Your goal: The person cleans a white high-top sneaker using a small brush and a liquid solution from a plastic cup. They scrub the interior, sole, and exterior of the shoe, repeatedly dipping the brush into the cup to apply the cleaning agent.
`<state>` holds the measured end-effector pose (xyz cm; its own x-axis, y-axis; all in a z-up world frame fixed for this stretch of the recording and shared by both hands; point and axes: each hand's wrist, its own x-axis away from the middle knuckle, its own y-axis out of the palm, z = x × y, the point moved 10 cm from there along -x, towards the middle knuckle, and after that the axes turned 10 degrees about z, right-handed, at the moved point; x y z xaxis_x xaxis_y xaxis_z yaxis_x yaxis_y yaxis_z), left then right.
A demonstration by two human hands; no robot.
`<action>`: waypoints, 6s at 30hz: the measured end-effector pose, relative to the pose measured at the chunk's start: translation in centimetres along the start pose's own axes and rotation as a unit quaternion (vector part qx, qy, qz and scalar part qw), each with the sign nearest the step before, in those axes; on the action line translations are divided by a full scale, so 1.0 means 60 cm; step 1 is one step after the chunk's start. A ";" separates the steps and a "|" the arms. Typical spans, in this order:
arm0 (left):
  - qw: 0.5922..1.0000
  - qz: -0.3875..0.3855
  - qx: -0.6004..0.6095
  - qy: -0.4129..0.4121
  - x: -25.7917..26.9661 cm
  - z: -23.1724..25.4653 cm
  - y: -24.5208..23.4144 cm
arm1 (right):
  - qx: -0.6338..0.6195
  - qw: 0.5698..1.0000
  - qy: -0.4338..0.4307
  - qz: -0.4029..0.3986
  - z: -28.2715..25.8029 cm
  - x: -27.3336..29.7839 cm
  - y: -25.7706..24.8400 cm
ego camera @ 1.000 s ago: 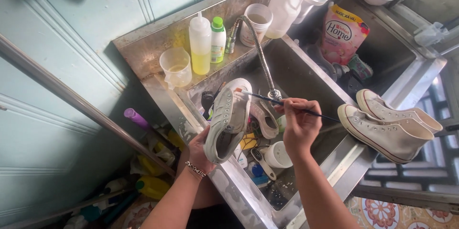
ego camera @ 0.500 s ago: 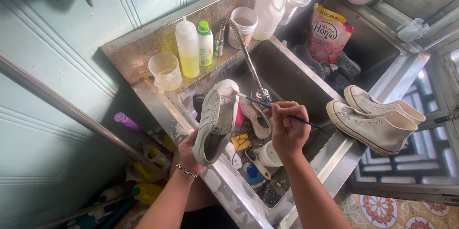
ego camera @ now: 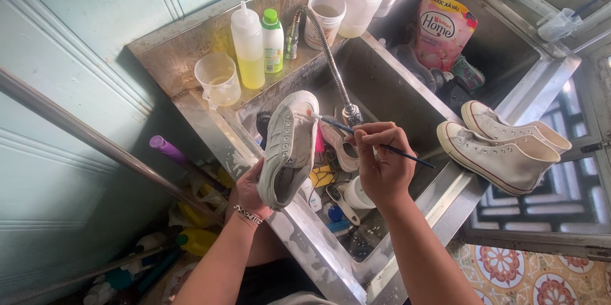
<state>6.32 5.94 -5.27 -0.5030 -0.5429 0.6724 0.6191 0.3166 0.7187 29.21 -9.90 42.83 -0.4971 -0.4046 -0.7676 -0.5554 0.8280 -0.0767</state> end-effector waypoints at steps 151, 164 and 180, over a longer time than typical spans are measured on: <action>0.981 -0.110 0.107 -0.114 0.208 -0.038 0.284 | 0.050 0.904 0.234 -0.355 0.216 -0.048 0.577; 0.982 -0.163 0.049 -0.078 0.185 -0.049 0.269 | -0.189 0.910 0.362 0.066 0.214 0.010 0.074; 0.989 -0.097 0.044 -0.099 0.117 -0.077 0.192 | -0.197 0.923 0.325 0.058 0.197 0.064 0.010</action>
<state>12.70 2.18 6.94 -0.7217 -0.4395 0.5348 0.4480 0.2925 0.8449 34.86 -6.34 32.32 -0.7921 -0.5759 -0.2024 -0.6093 0.7263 0.3181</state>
